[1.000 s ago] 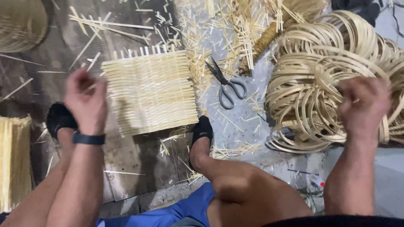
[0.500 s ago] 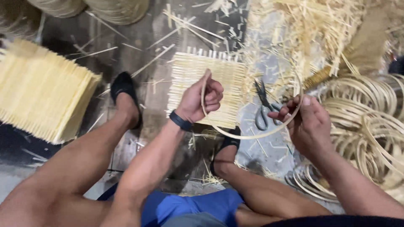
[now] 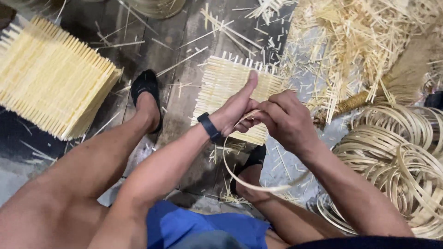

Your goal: The person repeatedly picks up rectangular bamboo mats, places a circular wooden template on each, and uses scissors to cut the mats into circular shapes. The finished circles are stacked nearby.

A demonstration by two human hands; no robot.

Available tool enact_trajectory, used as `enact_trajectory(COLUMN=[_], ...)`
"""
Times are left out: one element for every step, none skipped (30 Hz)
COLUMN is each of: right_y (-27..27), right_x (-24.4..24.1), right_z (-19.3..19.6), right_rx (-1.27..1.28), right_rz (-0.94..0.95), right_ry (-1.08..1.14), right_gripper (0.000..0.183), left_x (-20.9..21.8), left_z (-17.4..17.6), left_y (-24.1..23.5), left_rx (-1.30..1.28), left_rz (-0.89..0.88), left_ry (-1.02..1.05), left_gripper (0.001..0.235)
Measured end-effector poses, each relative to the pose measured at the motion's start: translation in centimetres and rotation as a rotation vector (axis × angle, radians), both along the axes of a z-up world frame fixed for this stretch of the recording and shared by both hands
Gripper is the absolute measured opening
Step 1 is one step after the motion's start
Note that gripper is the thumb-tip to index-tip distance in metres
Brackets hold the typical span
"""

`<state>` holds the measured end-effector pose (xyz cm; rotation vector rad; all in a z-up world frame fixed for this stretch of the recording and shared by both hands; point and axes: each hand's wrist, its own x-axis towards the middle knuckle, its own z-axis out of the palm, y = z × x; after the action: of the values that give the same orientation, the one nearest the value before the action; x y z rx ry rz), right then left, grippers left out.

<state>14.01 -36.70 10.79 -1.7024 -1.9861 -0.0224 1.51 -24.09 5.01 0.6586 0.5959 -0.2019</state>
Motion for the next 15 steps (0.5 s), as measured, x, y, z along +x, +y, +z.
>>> enact_trajectory(right_y=[-0.4,-0.7,-0.5,-0.3,-0.1,0.0,-0.5,-0.8,-0.4,-0.1,0.3,0.6,0.3,-0.4,-0.6], right_x=[-0.5,-1.0,-1.0,-1.0,-1.0,-1.2,-1.6,-1.9,-1.6,-1.4,-0.7,0.4,1.0,1.5,2.4], right_z=[-0.6,-1.2,-1.6,-1.9,-2.1,-2.4,-2.5,-2.7,-2.8,-2.8,-2.7,-2.3,-2.1,-1.9,-1.8], right_rx=[0.019,0.015,0.027,0.038,0.060,0.082,0.083,0.096,0.120,0.144,0.112,0.081,0.037,0.064,0.108], right_rz=[-0.015,-0.043,-0.072,-0.100,-0.122,-0.143,-0.168,-0.175,-0.180,-0.184,-0.190,-0.196,-0.203,-0.282,-0.355], right_ry=[0.006,0.001,-0.017,-0.035,-0.045,-0.055,-0.054,-0.041,-0.035,-0.030,0.001,0.032,0.070,0.175,0.271], right_gripper=[0.018,0.017,0.016,0.015,0.014,0.014,0.015,0.014,0.014,0.014,0.018,0.024,0.032,0.035,0.040], left_x=[-0.3,-0.6,-0.3,-0.1,0.0,0.1,-0.2,-0.3,-0.1,0.2,0.4,0.7,0.7,0.4,0.4], left_z=[-0.3,-0.6,-0.8,-1.0,-1.1,-1.3,-1.6,-1.9,-2.0,-2.1,-2.2,-2.4,-2.8,-3.4,-4.1], left_y=[-0.2,-0.9,-1.1,-1.3,-1.4,-1.4,-2.1,-2.5,-2.3,-2.2,-1.9,-1.7,-2.0,-1.9,-1.1], left_rx=[-0.015,0.008,0.046,0.084,0.074,0.063,0.034,0.021,0.017,0.013,0.045,0.078,0.099,0.083,0.081], left_rz=[-0.032,0.006,0.045,0.084,0.120,0.156,0.188,0.209,0.234,0.259,0.219,0.179,0.139,0.239,0.340], left_ry=[0.014,0.031,0.035,0.039,0.040,0.041,0.056,0.047,0.030,0.014,-0.025,-0.063,-0.093,-0.134,-0.189], left_gripper=[0.081,0.079,0.077,0.075,0.074,0.072,0.071,0.071,0.071,0.071,0.072,0.074,0.078,0.063,0.049])
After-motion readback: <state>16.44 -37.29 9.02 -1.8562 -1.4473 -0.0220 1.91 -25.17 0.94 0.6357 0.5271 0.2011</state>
